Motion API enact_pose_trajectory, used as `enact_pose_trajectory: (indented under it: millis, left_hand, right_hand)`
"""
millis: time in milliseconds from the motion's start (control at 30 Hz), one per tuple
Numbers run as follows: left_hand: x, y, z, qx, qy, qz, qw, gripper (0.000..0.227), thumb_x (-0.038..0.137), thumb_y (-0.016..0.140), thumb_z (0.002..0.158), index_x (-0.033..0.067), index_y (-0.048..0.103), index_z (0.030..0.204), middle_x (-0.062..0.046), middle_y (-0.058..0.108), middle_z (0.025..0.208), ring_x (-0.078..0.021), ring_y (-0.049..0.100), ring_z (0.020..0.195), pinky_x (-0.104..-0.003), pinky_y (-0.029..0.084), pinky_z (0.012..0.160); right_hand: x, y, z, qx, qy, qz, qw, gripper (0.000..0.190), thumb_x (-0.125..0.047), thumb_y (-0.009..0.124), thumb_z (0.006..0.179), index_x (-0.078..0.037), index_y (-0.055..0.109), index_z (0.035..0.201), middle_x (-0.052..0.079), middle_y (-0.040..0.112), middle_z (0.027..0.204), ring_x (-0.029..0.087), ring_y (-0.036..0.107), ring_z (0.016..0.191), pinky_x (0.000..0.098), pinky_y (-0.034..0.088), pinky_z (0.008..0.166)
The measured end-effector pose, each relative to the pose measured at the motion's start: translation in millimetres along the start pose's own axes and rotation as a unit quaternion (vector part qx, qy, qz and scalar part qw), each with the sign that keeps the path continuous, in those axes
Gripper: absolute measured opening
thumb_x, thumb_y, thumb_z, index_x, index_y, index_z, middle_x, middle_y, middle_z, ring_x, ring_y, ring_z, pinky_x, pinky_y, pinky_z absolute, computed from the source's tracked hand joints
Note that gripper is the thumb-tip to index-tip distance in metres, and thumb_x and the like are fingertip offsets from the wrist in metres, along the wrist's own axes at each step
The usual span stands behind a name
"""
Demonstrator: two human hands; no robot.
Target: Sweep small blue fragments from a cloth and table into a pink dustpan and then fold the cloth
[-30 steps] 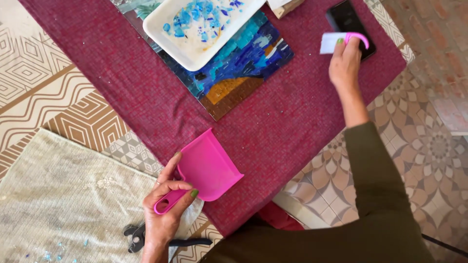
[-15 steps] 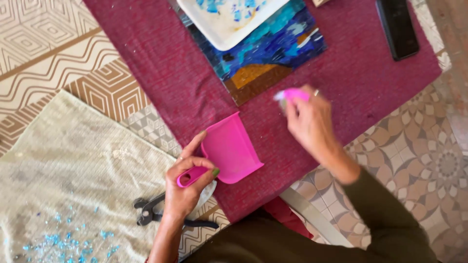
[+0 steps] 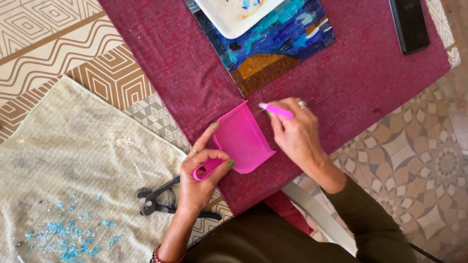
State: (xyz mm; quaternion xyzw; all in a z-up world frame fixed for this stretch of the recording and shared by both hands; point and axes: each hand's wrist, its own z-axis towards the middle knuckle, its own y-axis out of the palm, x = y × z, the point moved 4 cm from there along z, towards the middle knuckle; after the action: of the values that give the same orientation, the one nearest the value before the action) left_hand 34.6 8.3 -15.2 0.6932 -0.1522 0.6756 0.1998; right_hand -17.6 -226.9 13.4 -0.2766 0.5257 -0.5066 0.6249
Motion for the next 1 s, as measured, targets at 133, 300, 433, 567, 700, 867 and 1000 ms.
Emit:
enact_pose_trajectory:
  millis: [133,300,433,567,700,867,1000]
  left_hand:
    - [3,-1,-3,0.001,0.002,0.007,1.000,0.016,0.006,0.088,0.075,0.0055,0.079,0.088,-0.020,0.061,0.145,-0.0404,0.054,0.138,-0.054,0.036,0.117]
    - [-2,0,-5,0.038,-0.009,0.005,0.999,0.017,0.008,0.089,0.075,0.0067,0.079,0.089,-0.018,0.062,0.146,-0.0385,0.055,0.138,-0.051,0.037,0.117]
    - [-3,0,-4,0.041,-0.006,0.006,0.999,0.016,0.009,0.088,0.076,0.0073,0.078,0.089,-0.017,0.062,0.146,-0.0385,0.054,0.138,-0.051,0.037,0.117]
    - [0,-3,-4,0.036,-0.013,0.011,0.999,0.016,0.008,0.088,0.076,0.0063,0.078,0.089,-0.018,0.061,0.146,-0.0405,0.054,0.138,-0.052,0.037,0.116]
    - [8,-10,0,0.031,-0.024,0.005,0.999,0.018,0.008,0.088,0.075,0.0061,0.078,0.090,-0.018,0.061,0.146,-0.0396,0.054,0.138,-0.052,0.037,0.116]
    - [9,-21,5,-0.003,-0.036,0.021,0.999,0.018,0.007,0.088,0.074,0.0060,0.079,0.090,-0.019,0.062,0.145,-0.0412,0.054,0.138,-0.053,0.037,0.117]
    - [5,-32,10,-0.103,-0.035,0.016,0.994,0.021,0.002,0.089,0.070,0.0061,0.080,0.088,-0.019,0.064,0.143,-0.0413,0.056,0.136,-0.053,0.038,0.115]
  right_hand:
    - [46,-21,28,0.037,0.005,-0.129,0.991,0.003,0.000,0.073,0.089,0.002,0.071,0.089,0.017,0.060,0.082,0.040,0.062,0.077,0.0518,0.052,0.070]
    - [15,5,32,0.023,-0.067,-0.016,0.997,0.010,0.001,0.070,0.091,-0.007,0.077,0.091,0.010,0.067,0.088,0.032,0.066,0.084,0.0400,0.054,0.079]
    - [-14,3,21,-0.031,-0.084,0.091,0.992,0.012,-0.002,0.071,0.088,-0.009,0.076,0.098,0.005,0.070,0.092,0.028,0.069,0.087,0.0387,0.056,0.080]
    - [33,-7,41,0.019,-0.058,0.026,0.998,0.006,0.001,0.073,0.091,-0.002,0.075,0.096,0.013,0.068,0.090,0.036,0.067,0.085,0.0435,0.055,0.078]
    - [1,14,36,0.020,-0.070,0.001,0.997,0.006,0.004,0.073,0.087,-0.002,0.075,0.087,0.015,0.067,0.084,0.037,0.066,0.078,0.0454,0.054,0.073]
    - [-37,-19,14,-0.003,-0.015,0.119,0.993,0.007,-0.001,0.075,0.087,-0.004,0.076,0.093,0.013,0.070,0.088,0.036,0.069,0.083,0.0424,0.055,0.076]
    - [54,-69,-8,0.088,0.044,-0.190,0.977,0.007,-0.004,0.078,0.097,-0.006,0.075,0.091,0.011,0.064,0.090,0.034,0.064,0.085,0.0431,0.052,0.082]
